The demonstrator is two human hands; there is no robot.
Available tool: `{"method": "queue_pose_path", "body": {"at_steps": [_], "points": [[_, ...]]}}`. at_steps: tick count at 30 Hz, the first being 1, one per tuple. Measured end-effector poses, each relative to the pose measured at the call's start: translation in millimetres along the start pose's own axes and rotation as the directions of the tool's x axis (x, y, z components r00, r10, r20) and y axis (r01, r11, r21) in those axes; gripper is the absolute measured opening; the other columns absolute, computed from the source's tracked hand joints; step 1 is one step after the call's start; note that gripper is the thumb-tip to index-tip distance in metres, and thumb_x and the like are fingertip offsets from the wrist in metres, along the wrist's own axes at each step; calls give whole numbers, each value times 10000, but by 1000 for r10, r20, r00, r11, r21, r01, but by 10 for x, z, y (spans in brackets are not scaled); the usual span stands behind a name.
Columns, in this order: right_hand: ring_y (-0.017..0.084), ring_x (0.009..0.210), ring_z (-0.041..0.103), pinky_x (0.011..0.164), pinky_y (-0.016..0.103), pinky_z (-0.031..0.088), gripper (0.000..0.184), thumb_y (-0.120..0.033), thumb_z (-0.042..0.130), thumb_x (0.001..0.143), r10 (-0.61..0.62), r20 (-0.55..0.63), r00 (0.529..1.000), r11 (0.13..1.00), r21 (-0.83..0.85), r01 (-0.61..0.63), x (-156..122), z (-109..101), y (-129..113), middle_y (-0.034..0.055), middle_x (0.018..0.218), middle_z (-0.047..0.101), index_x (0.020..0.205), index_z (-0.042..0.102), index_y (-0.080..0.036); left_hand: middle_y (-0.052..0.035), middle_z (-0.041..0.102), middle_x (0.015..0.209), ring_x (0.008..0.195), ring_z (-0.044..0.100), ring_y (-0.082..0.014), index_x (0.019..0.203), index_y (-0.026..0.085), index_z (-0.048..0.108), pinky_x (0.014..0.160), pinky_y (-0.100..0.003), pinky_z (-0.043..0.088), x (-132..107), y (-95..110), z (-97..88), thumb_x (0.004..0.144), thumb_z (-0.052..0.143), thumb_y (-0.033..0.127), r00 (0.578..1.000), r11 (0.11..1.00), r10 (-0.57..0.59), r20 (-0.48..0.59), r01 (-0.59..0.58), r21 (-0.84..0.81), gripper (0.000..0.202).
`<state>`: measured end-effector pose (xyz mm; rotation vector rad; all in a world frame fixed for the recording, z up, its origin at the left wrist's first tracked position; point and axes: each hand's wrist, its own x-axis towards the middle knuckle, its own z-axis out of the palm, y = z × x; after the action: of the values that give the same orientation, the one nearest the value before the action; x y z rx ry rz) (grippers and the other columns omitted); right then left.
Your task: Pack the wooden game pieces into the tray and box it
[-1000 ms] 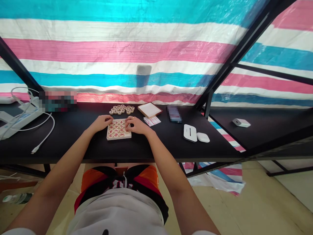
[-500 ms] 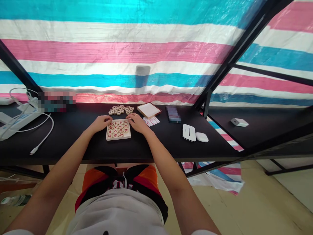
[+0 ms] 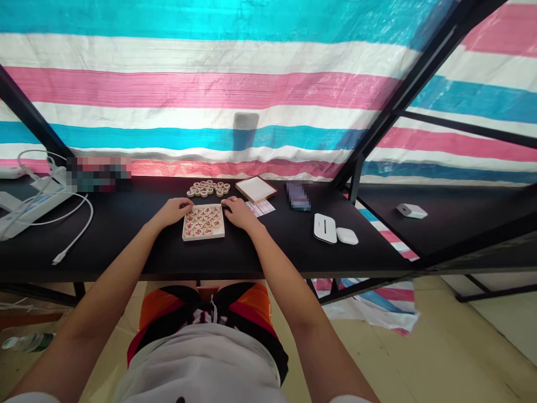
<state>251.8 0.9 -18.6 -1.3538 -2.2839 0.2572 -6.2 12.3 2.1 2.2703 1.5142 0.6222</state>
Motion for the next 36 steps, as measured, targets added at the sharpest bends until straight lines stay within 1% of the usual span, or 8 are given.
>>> {"method": "queue_pose_path", "body": {"at_steps": [8,11,15,18,22,29,32,36], "points": [[208,880,568,831,340,441,140,-159,533,841,85,-45,995,995,-46,-87,6,-27,33,98,957,615,943,629,-163,-41,720,852,767,629,-203,888,181,713,725,-278,462,6,-5,-1,794,474,325,1000,1000,9,-8,-9,-4,294],[195,808,572,764,320,433,84,-168,548,824,78,-58,995,997,10,-78,1,-58,12,68,857,621,881,610,-167,-43,723,846,766,632,-205,889,178,714,727,-279,464,9,-21,3,790,475,325,1000,1000,3,-8,-3,0,298],[171,816,587,740,287,432,91,-249,578,816,5,-190,982,969,243,42,-14,-112,-91,44,882,644,871,600,-180,-42,724,845,762,631,-203,883,180,713,724,-281,462,12,-55,13,788,472,323,1000,1000,4,-25,-4,2,297],[165,852,592,742,275,431,88,-255,597,792,-115,-231,966,925,330,189,-41,-145,-211,42,934,661,846,593,-185,-40,722,837,757,628,-199,876,181,711,719,-279,460,16,-80,15,786,470,318,999,1000,-2,-37,2,0,291],[158,821,588,750,273,421,85,-242,631,761,-243,-159,957,892,351,285,-79,-167,-352,30,862,667,733,576,-183,-40,718,859,782,626,-201,875,189,715,738,-279,460,24,-106,1,773,482,304,997,999,-32,-70,34,25,279],[109,628,522,659,231,393,105,-192,648,735,-284,35,958,915,308,260,-87,-116,-410,-12,646,602,649,595,-163,-36,718,875,795,628,-207,877,204,717,736,-282,461,22,-112,-18,771,487,297,994,996,-71,-82,75,46,270],[105,628,519,656,224,393,72,-187,652,734,-287,47,957,914,313,259,-82,-104,-410,-13,657,605,676,616,-162,-36,719,873,797,628,-203,879,201,719,738,-276,464,17,-97,-24,774,487,296,994,996,-75,-78,78,42,272],[126,701,541,710,247,413,34,-173,616,757,-273,-11,962,911,319,262,-77,-131,-387,7,739,634,742,645,-167,-35,718,867,783,626,-197,876,198,717,748,-273,464,11,-82,-33,773,485,297,994,995,-84,-73,87,37,273]]}}
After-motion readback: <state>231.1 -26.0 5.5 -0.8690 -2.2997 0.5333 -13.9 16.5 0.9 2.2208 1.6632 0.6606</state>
